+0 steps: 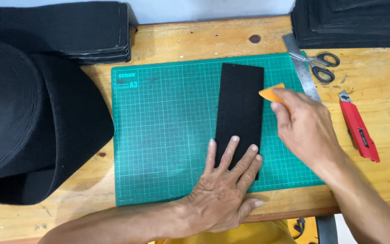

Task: The person measures a black fabric piece on a green cutting mat using a metal ruler, then cuts it with a red utility knife. They smooth the fabric with an orange plastic scraper and trim the edges with scissors.

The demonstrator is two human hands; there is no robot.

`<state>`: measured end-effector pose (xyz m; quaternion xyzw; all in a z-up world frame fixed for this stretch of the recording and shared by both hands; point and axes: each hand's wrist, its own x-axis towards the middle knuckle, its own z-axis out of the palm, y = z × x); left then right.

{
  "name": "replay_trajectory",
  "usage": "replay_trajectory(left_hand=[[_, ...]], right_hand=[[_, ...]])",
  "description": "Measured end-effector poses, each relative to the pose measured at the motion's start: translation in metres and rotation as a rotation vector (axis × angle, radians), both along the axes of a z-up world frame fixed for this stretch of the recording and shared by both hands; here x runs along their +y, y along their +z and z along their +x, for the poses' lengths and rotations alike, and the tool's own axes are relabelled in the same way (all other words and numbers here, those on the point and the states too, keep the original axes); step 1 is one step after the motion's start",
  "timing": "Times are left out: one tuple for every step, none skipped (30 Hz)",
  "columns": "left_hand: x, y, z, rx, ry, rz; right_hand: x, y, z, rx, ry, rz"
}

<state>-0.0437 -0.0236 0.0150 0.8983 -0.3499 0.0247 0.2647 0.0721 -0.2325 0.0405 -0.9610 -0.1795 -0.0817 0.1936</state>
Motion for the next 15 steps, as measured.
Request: replay_trajectory(left_hand=[[-0.002,-0.001,0.000,0.001,-0.003,0.000],[-0.004,-0.003,0.000,0.026,-0.018,-0.011],[-0.006,-0.004,0.000,0.049,-0.027,-0.024],[-0.006,-0.002,0.000,0.048,-0.024,-0.026],[-0.006,0.000,0.001,0.120,-0.074,-0.095],[-0.006,0.002,0.002,0.192,-0.124,-0.165],[-0.007,0.002,0.003,0.191,-0.128,-0.166],[-0.007,0.001,0.004,0.187,-0.156,-0.164],[-0.007,0.000,0.005,0.181,-0.182,-0.162],[-0.008,-0.001,0.006,0.179,-0.184,-0.162],[-0.008,-0.002,0.006,0.135,-0.181,-0.143],[-0.007,-0.003,0.007,0.090,-0.177,-0.124],[-0.006,-0.002,0.008,0.090,-0.178,-0.121],[-0.005,-0.002,0.010,0.050,-0.182,-0.080],[-0.004,-0.002,0.011,0.015,-0.190,-0.041]], right_hand=[[-0.005,-0.006,-0.003,0.001,-0.003,0.000],[-0.011,-0.011,-0.007,0.012,-0.015,0.035],[-0.015,-0.016,-0.008,0.021,-0.021,0.069],[-0.010,-0.011,-0.008,0.020,-0.018,0.067],[-0.006,-0.006,-0.008,0.192,-0.121,0.211],[-0.003,-0.001,-0.008,0.367,-0.221,0.355],[0.000,0.000,-0.006,0.365,-0.224,0.354],[0.004,0.002,-0.003,0.425,-0.209,0.471],[0.007,0.003,0.001,0.484,-0.190,0.589],[0.007,0.005,0.003,0.482,-0.190,0.590],[0.007,0.006,0.004,0.484,-0.196,0.568],[0.008,0.007,0.006,0.486,-0.201,0.546],[0.004,0.007,0.000,0.485,-0.201,0.548],[0.000,0.006,-0.006,0.304,-0.092,0.313],[-0.005,0.005,-0.013,0.128,0.015,0.075]])
